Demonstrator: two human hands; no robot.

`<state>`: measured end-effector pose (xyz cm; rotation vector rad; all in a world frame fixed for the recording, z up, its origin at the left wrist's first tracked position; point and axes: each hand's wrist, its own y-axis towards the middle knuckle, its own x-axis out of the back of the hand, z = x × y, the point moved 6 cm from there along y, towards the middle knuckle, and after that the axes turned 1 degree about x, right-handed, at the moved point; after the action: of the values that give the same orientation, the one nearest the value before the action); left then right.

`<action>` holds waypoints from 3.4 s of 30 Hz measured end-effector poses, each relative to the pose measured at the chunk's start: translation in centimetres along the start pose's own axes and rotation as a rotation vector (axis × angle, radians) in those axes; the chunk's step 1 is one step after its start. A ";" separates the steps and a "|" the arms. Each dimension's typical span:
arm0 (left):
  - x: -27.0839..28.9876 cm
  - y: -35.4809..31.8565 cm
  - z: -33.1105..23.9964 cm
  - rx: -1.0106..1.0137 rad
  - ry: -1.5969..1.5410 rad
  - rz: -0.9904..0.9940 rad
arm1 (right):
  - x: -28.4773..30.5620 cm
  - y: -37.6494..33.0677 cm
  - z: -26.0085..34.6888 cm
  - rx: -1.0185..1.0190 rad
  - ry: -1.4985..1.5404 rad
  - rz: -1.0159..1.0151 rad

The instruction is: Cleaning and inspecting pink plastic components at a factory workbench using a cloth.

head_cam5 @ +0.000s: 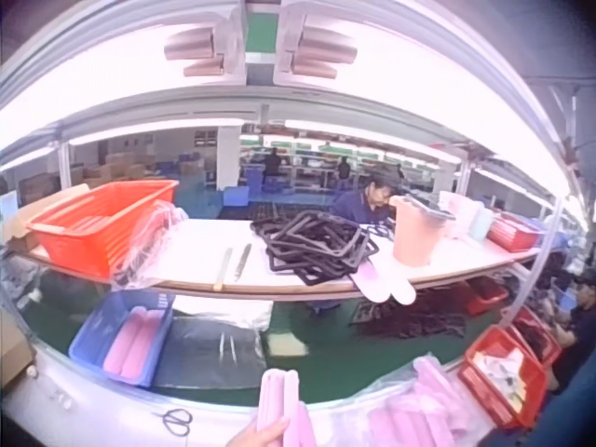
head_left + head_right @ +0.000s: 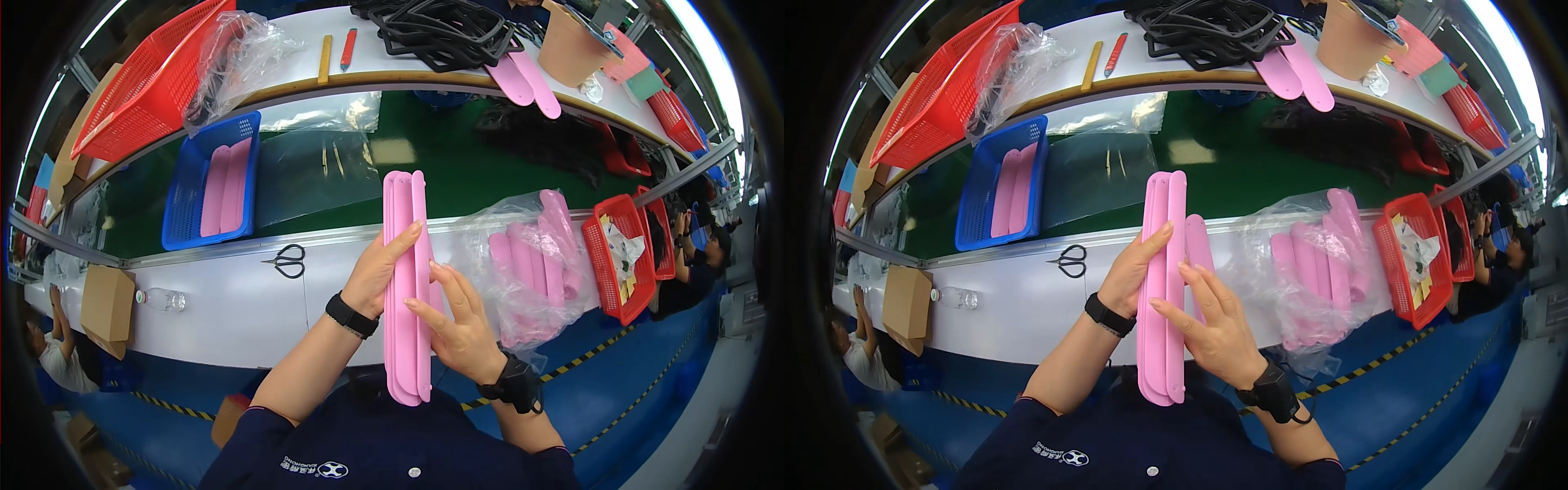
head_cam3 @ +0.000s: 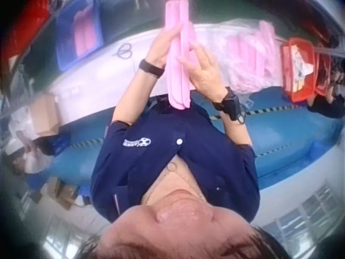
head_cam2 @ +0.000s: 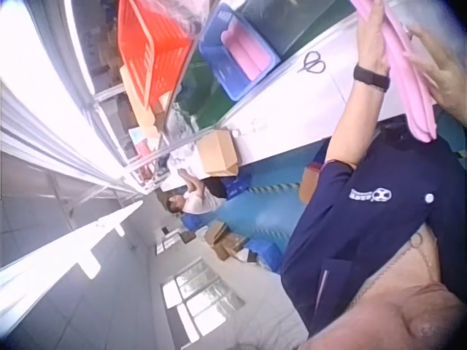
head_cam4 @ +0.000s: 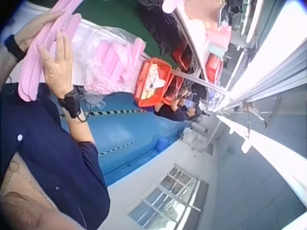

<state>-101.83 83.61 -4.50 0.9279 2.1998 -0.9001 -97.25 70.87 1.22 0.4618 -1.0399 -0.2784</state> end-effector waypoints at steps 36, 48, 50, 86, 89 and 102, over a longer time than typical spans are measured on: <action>2.3 -1.7 -2.0 -0.018 -0.063 0.012 | -0.6 -1.0 -8.3 -0.660 2.716 -0.434; 4.2 -1.7 -1.8 -0.028 -0.092 -0.040 | -2.2 0.0 -4.7 -0.555 2.830 -0.063; 4.9 -1.8 -2.2 -0.042 -0.092 -0.066 | -2.7 0.0 -4.5 -0.602 2.742 -0.096; 1.5 -1.0 -4.8 -0.237 -0.103 0.017 | -4.8 -0.5 1.5 -0.749 1.063 0.103; 1.3 -1.3 -4.7 -0.268 -0.158 0.027 | -3.7 -2.0 -0.4 -0.882 1.036 -0.040; 0.4 -1.8 -5.3 -0.392 -0.142 -0.092 | -1.8 -2.2 2.8 -0.949 1.542 0.154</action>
<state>-104.74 86.78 -0.97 0.5627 2.1992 -0.5252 -100.60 69.10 -0.05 -0.3149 0.6032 -0.1665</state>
